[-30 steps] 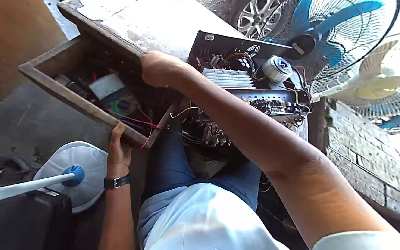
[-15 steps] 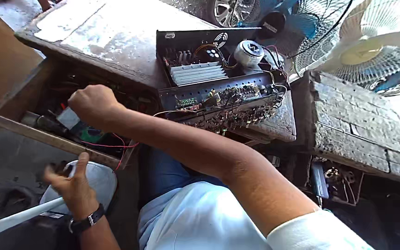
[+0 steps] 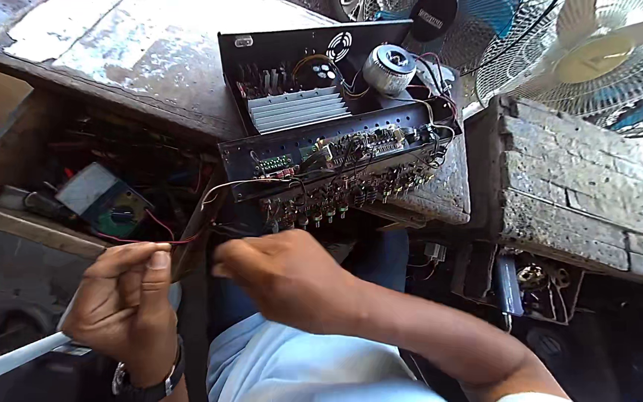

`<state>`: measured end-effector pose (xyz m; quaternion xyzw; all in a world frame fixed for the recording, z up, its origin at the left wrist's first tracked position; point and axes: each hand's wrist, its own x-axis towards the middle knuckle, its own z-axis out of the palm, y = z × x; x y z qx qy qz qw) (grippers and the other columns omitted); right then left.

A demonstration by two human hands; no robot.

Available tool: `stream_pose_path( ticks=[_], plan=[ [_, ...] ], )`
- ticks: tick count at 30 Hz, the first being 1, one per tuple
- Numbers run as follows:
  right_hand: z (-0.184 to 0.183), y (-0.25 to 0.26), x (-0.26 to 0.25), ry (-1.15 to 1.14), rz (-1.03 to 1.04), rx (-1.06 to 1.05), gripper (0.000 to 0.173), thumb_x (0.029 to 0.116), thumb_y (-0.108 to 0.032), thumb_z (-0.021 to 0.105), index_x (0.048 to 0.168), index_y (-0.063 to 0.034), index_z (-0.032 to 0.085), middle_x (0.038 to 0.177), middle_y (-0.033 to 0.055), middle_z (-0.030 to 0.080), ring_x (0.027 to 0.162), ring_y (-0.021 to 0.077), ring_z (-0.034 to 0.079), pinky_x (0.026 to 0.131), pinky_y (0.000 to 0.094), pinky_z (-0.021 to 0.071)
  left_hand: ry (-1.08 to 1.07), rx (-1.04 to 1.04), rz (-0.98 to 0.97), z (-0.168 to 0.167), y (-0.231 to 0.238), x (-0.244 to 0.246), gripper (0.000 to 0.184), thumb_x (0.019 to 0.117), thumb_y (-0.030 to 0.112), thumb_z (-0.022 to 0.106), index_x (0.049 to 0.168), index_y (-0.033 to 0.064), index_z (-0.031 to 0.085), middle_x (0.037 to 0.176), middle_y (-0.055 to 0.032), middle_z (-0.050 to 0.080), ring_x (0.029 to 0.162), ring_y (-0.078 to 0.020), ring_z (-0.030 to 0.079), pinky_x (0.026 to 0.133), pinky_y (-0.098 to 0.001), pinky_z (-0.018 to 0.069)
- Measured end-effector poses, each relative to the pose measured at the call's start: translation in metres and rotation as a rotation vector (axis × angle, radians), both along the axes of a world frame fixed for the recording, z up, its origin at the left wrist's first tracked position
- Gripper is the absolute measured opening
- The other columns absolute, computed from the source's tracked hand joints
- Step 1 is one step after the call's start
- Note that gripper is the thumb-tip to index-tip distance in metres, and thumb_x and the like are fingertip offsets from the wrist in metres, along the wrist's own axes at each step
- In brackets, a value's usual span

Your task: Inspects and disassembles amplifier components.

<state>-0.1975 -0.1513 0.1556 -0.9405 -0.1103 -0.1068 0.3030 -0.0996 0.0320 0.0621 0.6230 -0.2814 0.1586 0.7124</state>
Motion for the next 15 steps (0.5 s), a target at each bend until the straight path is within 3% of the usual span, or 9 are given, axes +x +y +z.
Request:
stream_pose_path(
  ticks=[5,8,11,15],
  plan=[
    [-0.025,-0.080,-0.074,0.051,-0.365,0.031,0.021,0.1072,-0.021,0.049,0.105,-0.0101,0.067,0.072,-0.0028,0.060,0.060,0.0075,0.057,0.054,0.0287,0.0508,-0.126,0.139,-0.111,0.014,-0.032,0.013,0.018,0.0955,0.011,0.066,0.112,0.0078,0.071,0.112,-0.0002,0.070,0.104,-0.0154,0.067,0.091,-0.0358,0.0574],
    [-0.039,-0.105,-0.108,0.048,-0.517,0.116,0.022,0.1015,-0.014,0.047,0.112,-0.0084,0.066,0.075,-0.0032,0.061,0.062,0.0029,0.056,0.056,0.0221,0.0508,-0.290,0.318,-0.126,0.041,-0.055,0.025,0.020,0.0959,0.017,0.065,0.108,0.0028,0.072,0.114,-0.0084,0.068,0.113,-0.0204,0.062,0.096,-0.0383,0.0524],
    [-0.048,-0.110,-0.118,-0.040,-0.584,0.158,0.021,0.0984,-0.008,0.049,0.107,-0.0041,0.067,0.082,-0.0003,0.065,0.069,0.0026,0.060,0.062,0.0190,0.0535,-0.406,0.509,-0.157,0.058,-0.082,0.035,0.024,0.0955,0.021,0.063,0.105,0.0033,0.076,0.121,-0.0148,0.067,0.124,-0.0295,0.056,0.107,-0.0448,0.0446],
    [-0.047,-0.100,-0.098,-0.228,-0.561,0.132,0.014,0.0973,-0.007,0.060,0.104,-0.0014,0.071,0.095,0.0045,0.068,0.082,0.0050,0.064,0.074,0.0196,0.0574,-0.449,0.712,-0.247,0.060,-0.105,0.046,0.027,0.0957,0.027,0.059,0.107,0.0100,0.077,0.136,-0.0126,0.061,0.135,-0.0331,0.047,0.113,-0.0503,0.0357]
  ],
)
